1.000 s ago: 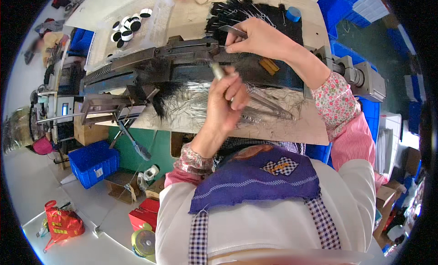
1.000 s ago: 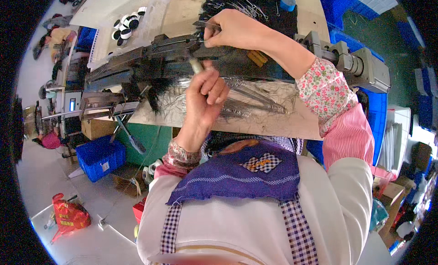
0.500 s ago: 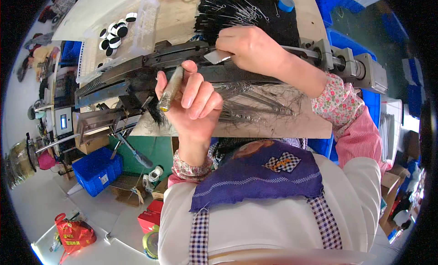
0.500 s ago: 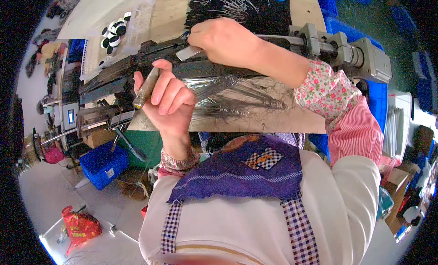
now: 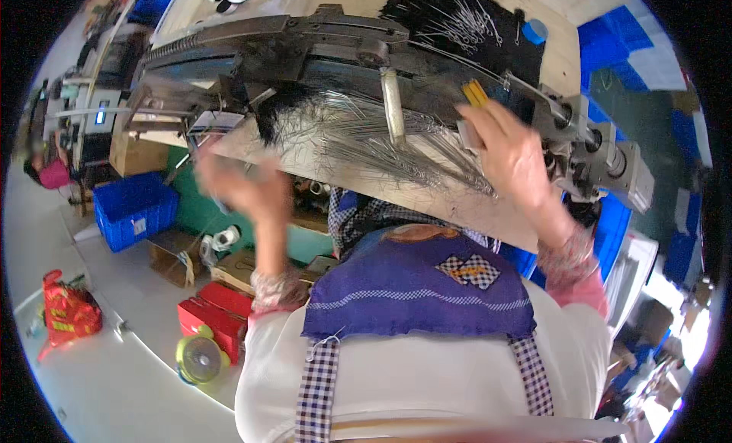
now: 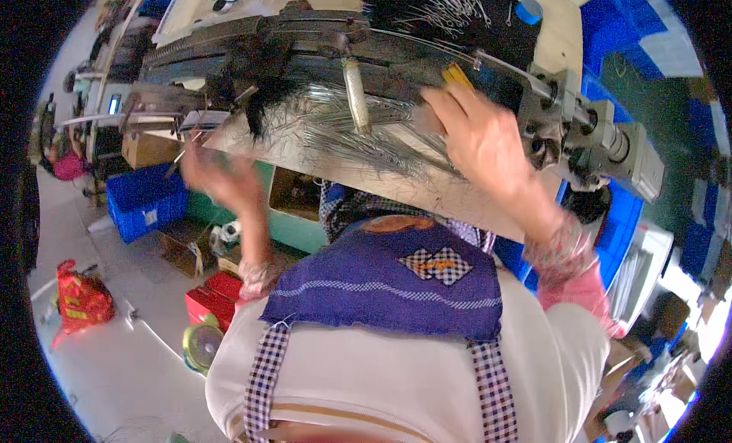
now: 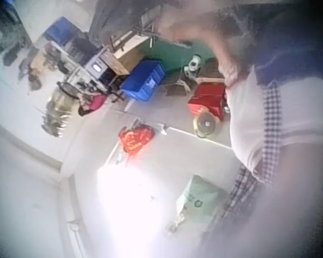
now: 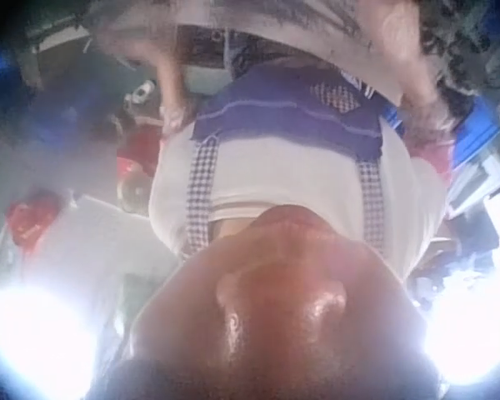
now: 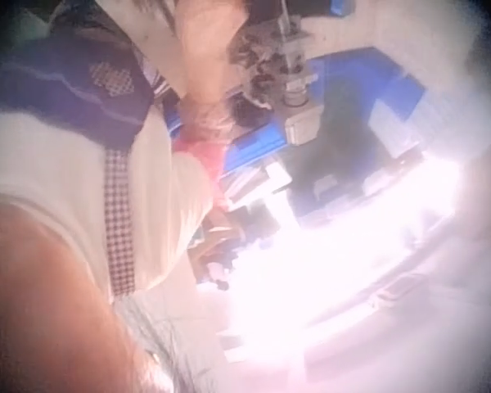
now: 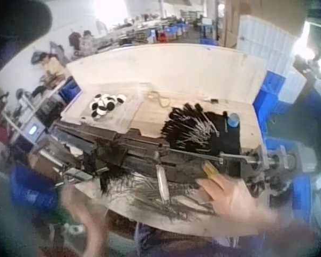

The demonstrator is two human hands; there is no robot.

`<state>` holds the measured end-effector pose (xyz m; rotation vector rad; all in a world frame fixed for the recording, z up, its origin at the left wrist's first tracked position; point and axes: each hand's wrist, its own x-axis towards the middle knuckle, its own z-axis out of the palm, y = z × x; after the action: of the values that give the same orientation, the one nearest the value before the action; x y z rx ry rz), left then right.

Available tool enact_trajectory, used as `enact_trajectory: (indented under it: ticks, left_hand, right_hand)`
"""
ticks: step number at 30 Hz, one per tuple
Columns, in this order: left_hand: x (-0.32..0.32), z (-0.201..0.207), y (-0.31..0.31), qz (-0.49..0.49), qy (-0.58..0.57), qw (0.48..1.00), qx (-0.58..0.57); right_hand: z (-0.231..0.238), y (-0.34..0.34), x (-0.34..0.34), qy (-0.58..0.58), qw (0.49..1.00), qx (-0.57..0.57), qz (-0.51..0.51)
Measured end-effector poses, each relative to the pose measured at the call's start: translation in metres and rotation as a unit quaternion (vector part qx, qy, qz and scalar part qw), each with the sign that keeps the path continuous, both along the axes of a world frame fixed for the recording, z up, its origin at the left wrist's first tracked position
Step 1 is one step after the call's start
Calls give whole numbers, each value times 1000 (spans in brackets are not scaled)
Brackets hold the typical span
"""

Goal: Assembling small components into a larger unit using a specialized jig and manual dexterity.

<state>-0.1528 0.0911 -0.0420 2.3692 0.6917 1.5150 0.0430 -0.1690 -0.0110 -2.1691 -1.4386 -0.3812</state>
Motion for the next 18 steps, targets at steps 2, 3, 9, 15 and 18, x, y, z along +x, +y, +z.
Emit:
enact_trajectory:
  ticks: [2, 3, 9, 15, 18]
  left_hand:
    - [-73, 5, 49, 240, 97, 965, 38]
    - [-92, -4, 59, 230, -44, 965, -120]
    - [-45, -20, 9, 124, 77, 976, -160]
    - [15, -23, 30, -75, -39, 844, -530]
    - [35, -23, 60, -134, -55, 730, -668]
  right_hand:
    - [-9, -9, -5, 107, 973, -139, -150]
    - [-21, -13, 3, 81, 970, -130, -190]
    - [-48, 14, 46, 137, 941, -175, -256]
    - [-55, 4, 42, 124, 954, -137, -235]
    - [-51, 7, 39, 140, 951, -142, -235]
